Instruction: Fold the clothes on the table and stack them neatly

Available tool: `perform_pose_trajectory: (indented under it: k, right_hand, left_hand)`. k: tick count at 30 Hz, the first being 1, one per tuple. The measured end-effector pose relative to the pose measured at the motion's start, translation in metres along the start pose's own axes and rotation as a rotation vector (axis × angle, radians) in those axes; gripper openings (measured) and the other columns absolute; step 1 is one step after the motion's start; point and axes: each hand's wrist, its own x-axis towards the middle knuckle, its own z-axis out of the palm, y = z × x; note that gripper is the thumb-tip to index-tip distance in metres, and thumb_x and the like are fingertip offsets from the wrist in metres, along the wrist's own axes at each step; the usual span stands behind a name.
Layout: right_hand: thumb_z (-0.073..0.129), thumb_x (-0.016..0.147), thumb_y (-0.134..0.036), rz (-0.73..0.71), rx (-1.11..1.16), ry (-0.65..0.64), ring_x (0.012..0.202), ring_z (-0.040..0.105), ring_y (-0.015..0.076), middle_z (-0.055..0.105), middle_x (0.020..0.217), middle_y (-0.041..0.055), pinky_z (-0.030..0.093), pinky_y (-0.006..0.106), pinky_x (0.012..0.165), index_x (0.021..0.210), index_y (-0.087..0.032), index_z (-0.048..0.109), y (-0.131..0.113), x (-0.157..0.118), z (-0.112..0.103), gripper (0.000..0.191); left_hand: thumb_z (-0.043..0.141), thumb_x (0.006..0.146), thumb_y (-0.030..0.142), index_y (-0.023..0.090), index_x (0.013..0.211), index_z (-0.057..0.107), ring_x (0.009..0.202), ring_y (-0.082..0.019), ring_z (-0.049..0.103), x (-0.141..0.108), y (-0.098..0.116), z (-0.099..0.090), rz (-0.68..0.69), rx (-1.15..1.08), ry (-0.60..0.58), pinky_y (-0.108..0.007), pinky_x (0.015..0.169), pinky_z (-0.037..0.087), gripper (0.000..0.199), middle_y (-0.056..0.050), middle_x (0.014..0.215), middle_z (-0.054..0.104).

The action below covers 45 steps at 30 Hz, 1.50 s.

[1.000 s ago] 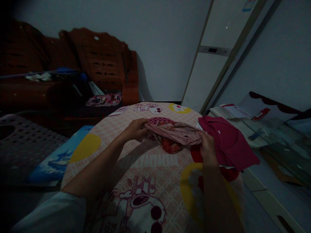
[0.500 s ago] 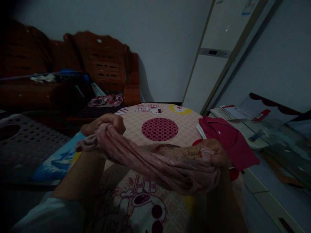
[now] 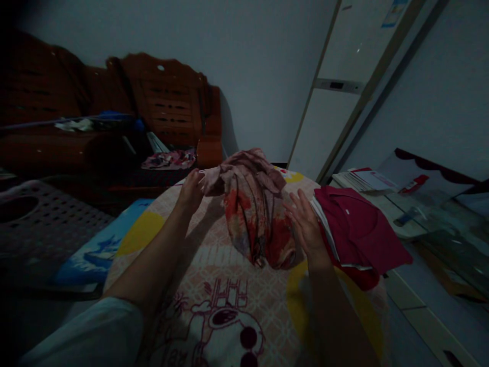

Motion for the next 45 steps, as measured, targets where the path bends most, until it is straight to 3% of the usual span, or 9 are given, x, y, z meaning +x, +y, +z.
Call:
perform_pose_trajectory:
  k: [4, 8, 13, 21, 24, 30, 36, 40, 45]
  right_hand:
    - [0.074, 0.075, -0.043, 0.080, -0.204, 0.038, 0.110, 0.066, 0.0258, 0.068, 0.126, 0.0135, 0.049, 0.044, 0.101, 0.121, -0.020, 0.067, 0.031, 0.002, -0.015, 0.052]
    - [0.069, 0.072, -0.039, 0.088, -0.526, 0.140, 0.100, 0.070, 0.0272, 0.075, 0.108, 0.0136, 0.054, 0.042, 0.092, 0.105, -0.015, 0.074, 0.050, 0.005, -0.025, 0.041]
    - [0.059, 0.080, -0.028, 0.125, -1.086, 0.159, 0.096, 0.071, 0.0280, 0.075, 0.107, 0.0172, 0.053, 0.038, 0.085, 0.110, -0.011, 0.073, 0.058, 0.003, -0.034, 0.037]
    - [0.060, 0.087, -0.047, 0.209, -1.514, 0.047, 0.101, 0.070, 0.0319, 0.075, 0.103, 0.0193, 0.050, 0.036, 0.080, 0.109, -0.013, 0.074, 0.048, -0.002, -0.033, 0.043]
    - [0.065, 0.083, -0.040, 0.210, -1.439, -0.050, 0.099, 0.070, 0.0289, 0.075, 0.105, 0.0161, 0.051, 0.033, 0.079, 0.105, -0.015, 0.075, 0.051, 0.000, -0.036, 0.035]
    - [0.062, 0.069, -0.016, 0.311, -1.051, -0.055, 0.069, 0.070, 0.0191, 0.077, 0.081, 0.0070, 0.051, 0.024, 0.059, 0.093, -0.014, 0.076, 0.047, 0.004, -0.054, 0.028]
    - [0.063, 0.067, -0.019, 0.431, -0.832, -0.139, 0.043, 0.056, 0.0137, 0.069, 0.058, 0.0009, 0.041, 0.021, 0.039, 0.099, -0.015, 0.075, 0.019, -0.005, -0.053, 0.035]
    - [0.063, 0.072, -0.030, 0.552, -0.702, -0.372, 0.033, 0.045, 0.0099, 0.058, 0.047, -0.0062, 0.036, 0.019, 0.033, 0.120, -0.018, 0.070, 0.003, -0.012, -0.048, 0.050]
    - [0.067, 0.072, -0.036, 0.690, -0.547, -0.677, 0.032, 0.043, 0.0076, 0.059, 0.046, -0.0028, 0.034, 0.018, 0.034, 0.087, -0.015, 0.079, -0.013, -0.018, -0.045, 0.028]
  left_hand:
    - [0.067, 0.076, 0.035, 0.016, 0.125, 0.055, 0.104, -0.021, 0.066, 0.002, -0.037, -0.009, -0.080, 0.345, 0.052, -0.031, 0.086, 0.054, 0.054, -0.013, 0.121, 0.064]
    - [0.061, 0.083, 0.039, 0.014, 0.118, 0.063, 0.070, -0.019, 0.068, -0.013, -0.048, 0.002, -0.165, 0.669, -0.240, -0.029, 0.069, 0.054, 0.043, -0.007, 0.083, 0.071]
    - [0.069, 0.079, 0.039, 0.017, 0.114, 0.069, 0.088, -0.024, 0.069, -0.047, -0.044, 0.039, 0.109, 0.947, -0.584, -0.031, 0.079, 0.053, 0.042, -0.009, 0.098, 0.074]
    - [0.054, 0.092, 0.039, 0.014, 0.126, 0.064, 0.052, -0.013, 0.058, -0.082, -0.027, 0.062, -0.024, 0.602, -1.238, -0.022, 0.054, 0.044, 0.043, -0.002, 0.071, 0.068]
    - [0.063, 0.087, 0.044, 0.012, 0.099, 0.070, 0.047, -0.011, 0.054, -0.084, -0.030, 0.063, -0.150, 0.541, -1.399, -0.019, 0.046, 0.040, 0.034, 0.000, 0.061, 0.060]
    - [0.065, 0.084, 0.052, 0.012, 0.069, 0.062, 0.047, -0.008, 0.053, -0.053, 0.013, 0.036, -0.152, 0.545, -1.316, -0.017, 0.044, 0.038, 0.043, -0.001, 0.055, 0.058]
    - [0.073, 0.077, 0.049, 0.013, 0.071, 0.073, 0.041, -0.012, 0.053, -0.028, 0.074, -0.018, -0.232, 0.637, -0.969, -0.021, 0.040, 0.042, 0.037, -0.004, 0.048, 0.059]
    - [0.076, 0.073, 0.044, 0.016, 0.072, 0.076, 0.046, -0.017, 0.059, -0.023, 0.084, -0.043, -0.218, 0.626, -0.738, -0.024, 0.042, 0.046, 0.028, -0.006, 0.050, 0.062]
    - [0.077, 0.071, 0.041, 0.020, 0.074, 0.077, 0.045, -0.017, 0.057, -0.025, 0.095, -0.059, -0.303, 0.601, -0.833, -0.023, 0.039, 0.042, 0.022, -0.006, 0.052, 0.064]
